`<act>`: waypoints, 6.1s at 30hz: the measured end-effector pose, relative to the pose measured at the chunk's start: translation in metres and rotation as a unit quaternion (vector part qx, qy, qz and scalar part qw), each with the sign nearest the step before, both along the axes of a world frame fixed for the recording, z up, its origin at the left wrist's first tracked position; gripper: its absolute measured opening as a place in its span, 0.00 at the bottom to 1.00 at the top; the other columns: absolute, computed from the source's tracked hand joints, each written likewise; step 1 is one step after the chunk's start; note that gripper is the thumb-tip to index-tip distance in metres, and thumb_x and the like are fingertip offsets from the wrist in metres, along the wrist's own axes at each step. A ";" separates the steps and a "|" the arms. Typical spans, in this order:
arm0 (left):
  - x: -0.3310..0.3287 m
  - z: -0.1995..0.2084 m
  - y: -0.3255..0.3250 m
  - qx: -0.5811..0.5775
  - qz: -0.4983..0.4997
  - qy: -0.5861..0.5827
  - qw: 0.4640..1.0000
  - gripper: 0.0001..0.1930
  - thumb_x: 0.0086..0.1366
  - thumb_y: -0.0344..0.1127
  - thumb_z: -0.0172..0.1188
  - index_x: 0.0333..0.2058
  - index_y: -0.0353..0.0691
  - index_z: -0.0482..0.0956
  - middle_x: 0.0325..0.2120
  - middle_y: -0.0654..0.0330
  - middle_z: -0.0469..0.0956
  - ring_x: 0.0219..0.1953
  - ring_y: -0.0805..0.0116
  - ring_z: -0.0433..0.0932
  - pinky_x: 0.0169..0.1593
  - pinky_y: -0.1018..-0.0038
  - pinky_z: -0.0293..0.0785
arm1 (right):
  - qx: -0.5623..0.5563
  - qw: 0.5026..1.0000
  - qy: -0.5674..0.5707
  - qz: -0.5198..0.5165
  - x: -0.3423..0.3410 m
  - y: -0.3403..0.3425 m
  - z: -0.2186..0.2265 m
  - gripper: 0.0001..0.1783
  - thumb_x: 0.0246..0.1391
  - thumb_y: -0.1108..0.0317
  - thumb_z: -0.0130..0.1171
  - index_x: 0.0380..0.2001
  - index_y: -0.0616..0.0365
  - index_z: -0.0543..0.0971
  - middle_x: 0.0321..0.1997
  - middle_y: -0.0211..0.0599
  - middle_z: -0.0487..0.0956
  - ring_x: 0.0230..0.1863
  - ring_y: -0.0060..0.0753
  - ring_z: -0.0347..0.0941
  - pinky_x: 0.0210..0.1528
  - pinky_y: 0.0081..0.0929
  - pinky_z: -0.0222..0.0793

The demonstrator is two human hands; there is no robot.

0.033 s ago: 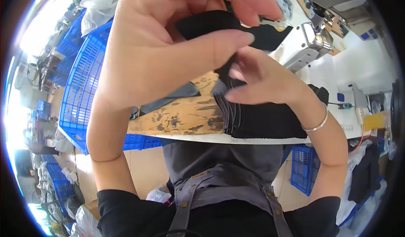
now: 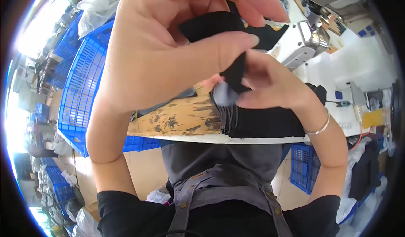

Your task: Assembling and aligning black fabric components for shoe manufacturing at a stitching station.

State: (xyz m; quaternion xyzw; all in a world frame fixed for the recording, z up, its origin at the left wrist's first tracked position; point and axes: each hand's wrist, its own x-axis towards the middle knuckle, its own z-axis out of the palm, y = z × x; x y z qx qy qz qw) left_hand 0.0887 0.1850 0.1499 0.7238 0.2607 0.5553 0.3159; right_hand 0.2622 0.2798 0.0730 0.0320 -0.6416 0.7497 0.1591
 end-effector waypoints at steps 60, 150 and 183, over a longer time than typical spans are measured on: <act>0.100 -0.097 0.011 -0.251 0.120 0.346 0.896 0.17 0.51 0.36 0.71 0.32 0.34 0.72 0.14 0.62 0.63 0.18 0.77 0.59 0.22 0.75 0.57 | 0.325 0.821 -0.336 -0.328 0.157 -0.025 -0.021 0.23 0.38 0.71 0.72 0.41 0.61 0.75 0.37 0.38 0.80 0.38 0.33 0.77 0.44 0.24 0.69; 0.108 -0.120 -0.015 0.122 0.270 0.514 0.805 0.29 0.55 0.56 0.62 0.39 0.29 0.78 0.40 0.50 0.79 0.42 0.61 0.80 0.49 0.69 0.73 | 0.700 0.670 -0.184 -0.167 0.175 0.002 -0.003 0.27 0.38 0.63 0.69 0.44 0.64 0.79 0.53 0.42 0.78 0.56 0.43 0.74 0.54 0.35 0.73; 0.008 -0.152 0.120 0.180 0.337 0.501 0.777 0.26 0.63 0.48 0.57 0.56 0.41 0.70 0.55 0.53 0.71 0.60 0.56 0.66 0.65 0.56 0.54 | 0.587 0.704 -0.046 -0.397 0.127 -0.041 -0.064 0.20 0.39 0.83 0.60 0.42 0.63 0.77 0.51 0.48 0.76 0.48 0.49 0.75 0.48 0.37 0.73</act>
